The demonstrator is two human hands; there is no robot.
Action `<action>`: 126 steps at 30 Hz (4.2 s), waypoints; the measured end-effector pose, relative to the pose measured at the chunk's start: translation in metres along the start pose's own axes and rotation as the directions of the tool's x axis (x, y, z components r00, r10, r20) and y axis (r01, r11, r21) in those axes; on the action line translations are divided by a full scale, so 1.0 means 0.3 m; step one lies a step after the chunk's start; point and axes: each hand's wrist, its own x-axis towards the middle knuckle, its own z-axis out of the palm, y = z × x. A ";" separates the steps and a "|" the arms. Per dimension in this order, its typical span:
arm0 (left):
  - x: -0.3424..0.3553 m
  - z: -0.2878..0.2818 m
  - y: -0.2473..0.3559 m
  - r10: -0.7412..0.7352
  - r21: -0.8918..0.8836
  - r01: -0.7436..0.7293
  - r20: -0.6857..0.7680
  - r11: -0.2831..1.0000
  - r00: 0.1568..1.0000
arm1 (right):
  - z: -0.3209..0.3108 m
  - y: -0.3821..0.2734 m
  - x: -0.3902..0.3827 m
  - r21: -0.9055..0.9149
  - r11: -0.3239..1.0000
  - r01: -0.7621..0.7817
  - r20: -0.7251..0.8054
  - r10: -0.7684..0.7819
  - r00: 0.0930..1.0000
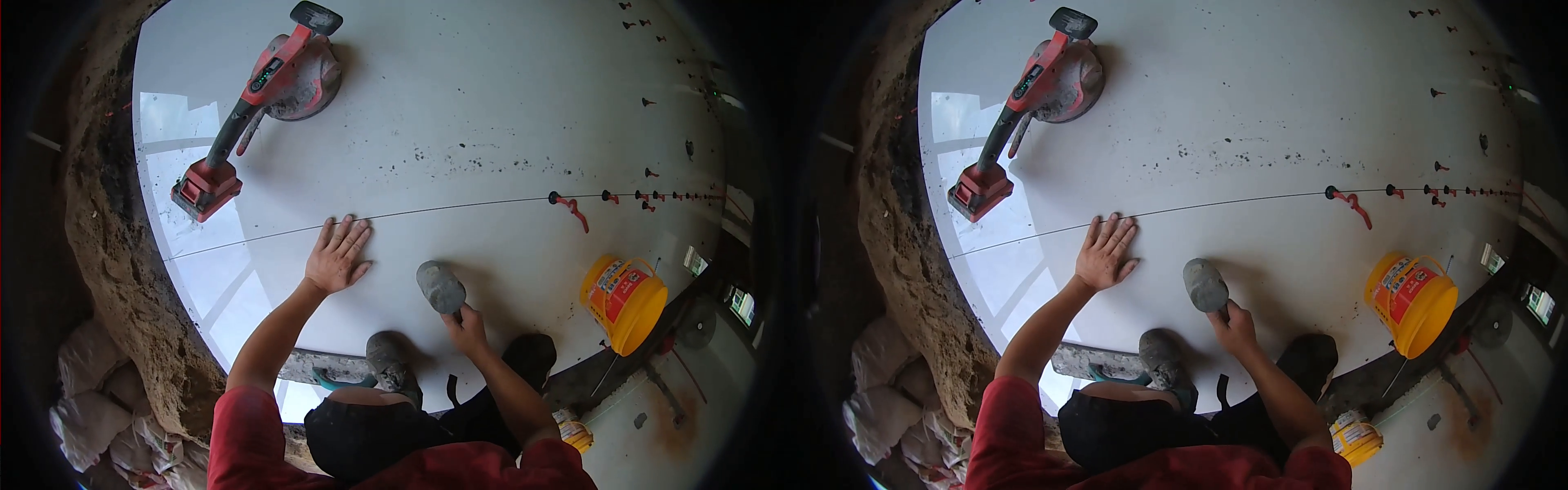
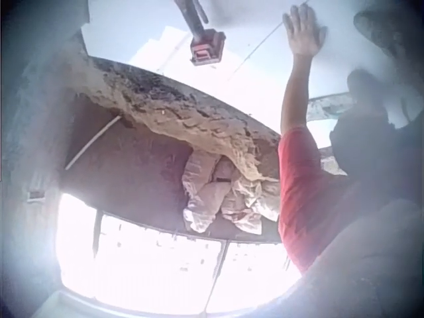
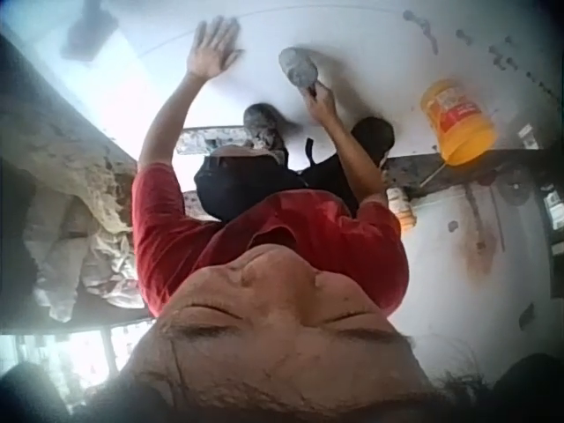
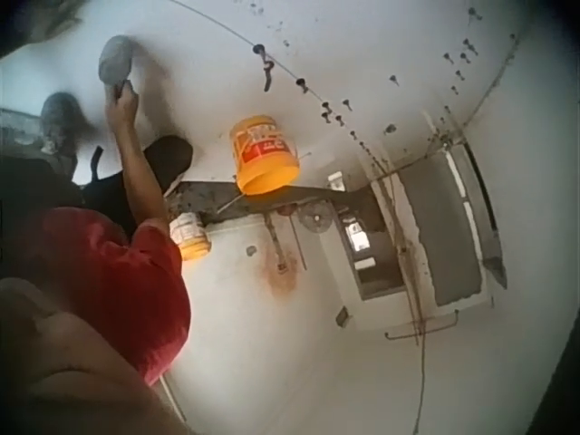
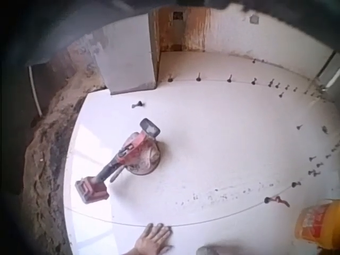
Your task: Leveling and spacing floor tiles during installation using a tile leveling system.
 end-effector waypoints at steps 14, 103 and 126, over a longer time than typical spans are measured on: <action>-0.007 -0.019 -0.024 -0.059 -0.037 0.058 -0.013 0.998 0.998 | 0.000 0.002 0.035 -0.121 0.983 0.136 0.023 -0.135 0.991; 0.374 0.001 0.409 0.069 -0.094 -0.085 -0.158 0.992 0.985 | -0.221 0.400 -0.258 -0.341 0.919 -0.198 -0.452 0.024 0.892; 0.114 -0.240 0.165 -0.010 0.164 -0.031 0.240 0.986 0.971 | -1.291 0.410 -0.569 -0.314 0.791 -0.525 -0.684 0.196 0.703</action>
